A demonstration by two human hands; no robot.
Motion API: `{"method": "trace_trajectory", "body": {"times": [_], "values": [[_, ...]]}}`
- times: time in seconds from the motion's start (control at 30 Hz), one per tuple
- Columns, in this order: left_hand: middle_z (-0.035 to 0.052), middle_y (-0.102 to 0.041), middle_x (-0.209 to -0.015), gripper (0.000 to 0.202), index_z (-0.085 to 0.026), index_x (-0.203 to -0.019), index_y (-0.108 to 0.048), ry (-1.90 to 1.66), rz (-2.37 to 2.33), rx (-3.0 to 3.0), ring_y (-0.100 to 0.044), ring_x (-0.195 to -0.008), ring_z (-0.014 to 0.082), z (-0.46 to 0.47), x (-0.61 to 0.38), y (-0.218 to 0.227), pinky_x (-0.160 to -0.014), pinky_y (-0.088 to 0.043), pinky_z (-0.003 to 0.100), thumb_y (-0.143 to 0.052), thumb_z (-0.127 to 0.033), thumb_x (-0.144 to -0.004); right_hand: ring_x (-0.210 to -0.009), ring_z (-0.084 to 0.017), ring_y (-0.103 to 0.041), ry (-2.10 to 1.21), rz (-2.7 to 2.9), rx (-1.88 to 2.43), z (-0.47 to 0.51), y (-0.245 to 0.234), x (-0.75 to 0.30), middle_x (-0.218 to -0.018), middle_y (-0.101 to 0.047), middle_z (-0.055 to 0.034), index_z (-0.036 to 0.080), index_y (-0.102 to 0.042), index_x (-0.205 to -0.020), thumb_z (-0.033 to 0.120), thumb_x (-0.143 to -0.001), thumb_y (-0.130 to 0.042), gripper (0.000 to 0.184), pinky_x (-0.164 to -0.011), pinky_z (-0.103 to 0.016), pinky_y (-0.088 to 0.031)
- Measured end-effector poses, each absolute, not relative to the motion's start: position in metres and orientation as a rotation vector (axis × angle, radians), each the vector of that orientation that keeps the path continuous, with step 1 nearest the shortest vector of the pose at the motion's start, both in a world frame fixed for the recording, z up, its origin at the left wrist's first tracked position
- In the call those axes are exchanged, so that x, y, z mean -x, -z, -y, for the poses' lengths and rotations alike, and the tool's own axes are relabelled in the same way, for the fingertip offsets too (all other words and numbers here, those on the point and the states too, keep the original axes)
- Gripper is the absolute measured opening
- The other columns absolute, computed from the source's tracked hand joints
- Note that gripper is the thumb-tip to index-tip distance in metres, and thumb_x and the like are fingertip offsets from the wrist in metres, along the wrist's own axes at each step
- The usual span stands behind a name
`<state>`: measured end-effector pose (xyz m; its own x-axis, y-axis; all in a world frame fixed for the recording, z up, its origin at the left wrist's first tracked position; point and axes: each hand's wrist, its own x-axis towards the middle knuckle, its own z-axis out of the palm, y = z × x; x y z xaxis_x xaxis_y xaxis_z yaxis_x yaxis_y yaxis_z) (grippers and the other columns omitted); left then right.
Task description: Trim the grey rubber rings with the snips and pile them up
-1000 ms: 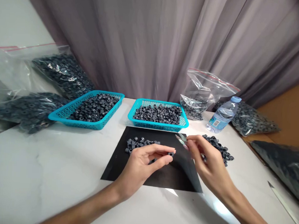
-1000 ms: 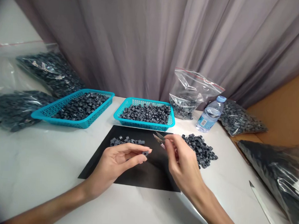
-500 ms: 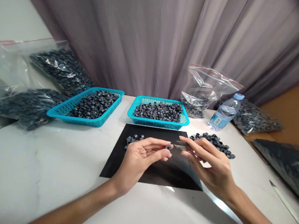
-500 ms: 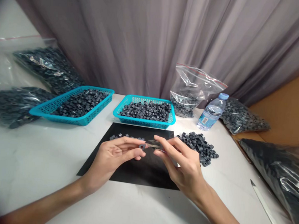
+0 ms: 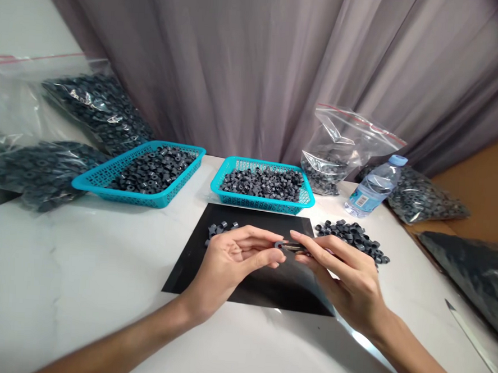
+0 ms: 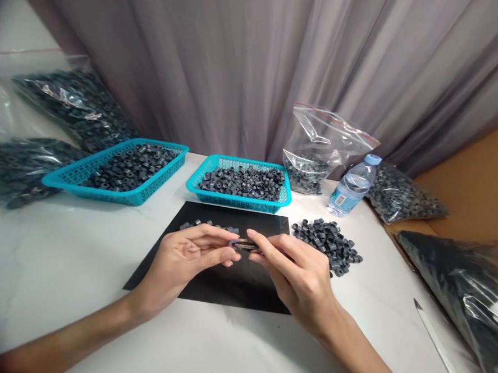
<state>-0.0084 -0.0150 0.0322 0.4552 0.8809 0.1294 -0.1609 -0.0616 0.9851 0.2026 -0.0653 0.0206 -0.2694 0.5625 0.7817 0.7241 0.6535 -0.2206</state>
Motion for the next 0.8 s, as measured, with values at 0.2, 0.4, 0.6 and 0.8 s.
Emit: {"method": "trace_trajectory", "body": {"times": [0.2, 0.4, 0.6, 0.8], "values": [[0.0018, -0.081, -0.083, 0.018, -0.018, -0.096, -0.076, -0.99, -0.676, -1.346, -0.078, -0.078, 0.0166, 0.0152, 0.0083, -0.0329, -0.078, -0.063, 0.025, -0.082, -0.023, -0.079, -0.07, -0.016, -0.066, 0.241, 1.991, 1.014, 0.0642, -0.0181, -0.2031, -0.092, -0.073, -0.0066, 0.027, -0.057, -0.143, 0.012, -0.097, -0.06, 0.048, -0.063, -0.028, -0.052], [0.0017, -0.081, -0.085, 0.018, -0.018, -0.097, -0.076, -0.962, -0.676, -1.354, -0.077, -0.079, 0.0148, 0.0147, 0.0098, -0.0309, -0.078, -0.062, 0.021, -0.081, -0.022, -0.081, -0.073, -0.016, -0.066, 0.267, 2.009, 1.027, 0.0635, -0.0163, -0.2049, -0.092, -0.073, -0.0059, 0.026, -0.057, -0.142, 0.011, -0.096, -0.062, 0.049, -0.066, -0.028, -0.052], [0.0017, -0.081, -0.083, 0.017, -0.018, -0.096, -0.077, -0.96, -0.68, -1.351, -0.077, -0.079, 0.0154, 0.0146, 0.0093, -0.0307, -0.077, -0.062, 0.022, -0.081, -0.022, -0.081, -0.075, -0.015, -0.066, 0.312, 2.052, 1.038, 0.0631, -0.016, -0.2086, -0.095, -0.073, -0.0059, 0.024, -0.056, -0.143, 0.012, -0.097, -0.062, 0.048, -0.068, -0.028, -0.052], [0.0011, -0.081, -0.084, 0.016, -0.018, -0.096, -0.076, -0.942, -0.671, -1.348, -0.077, -0.079, 0.0141, 0.0142, 0.0093, -0.0298, -0.077, -0.061, 0.021, -0.081, -0.022, -0.081, -0.074, -0.015, -0.066, 0.364, 2.068, 1.036, 0.0622, -0.0171, -0.2098, -0.093, -0.074, -0.0052, 0.024, -0.058, -0.141, 0.016, -0.099, -0.06, 0.043, -0.069, -0.027, -0.052]]}}
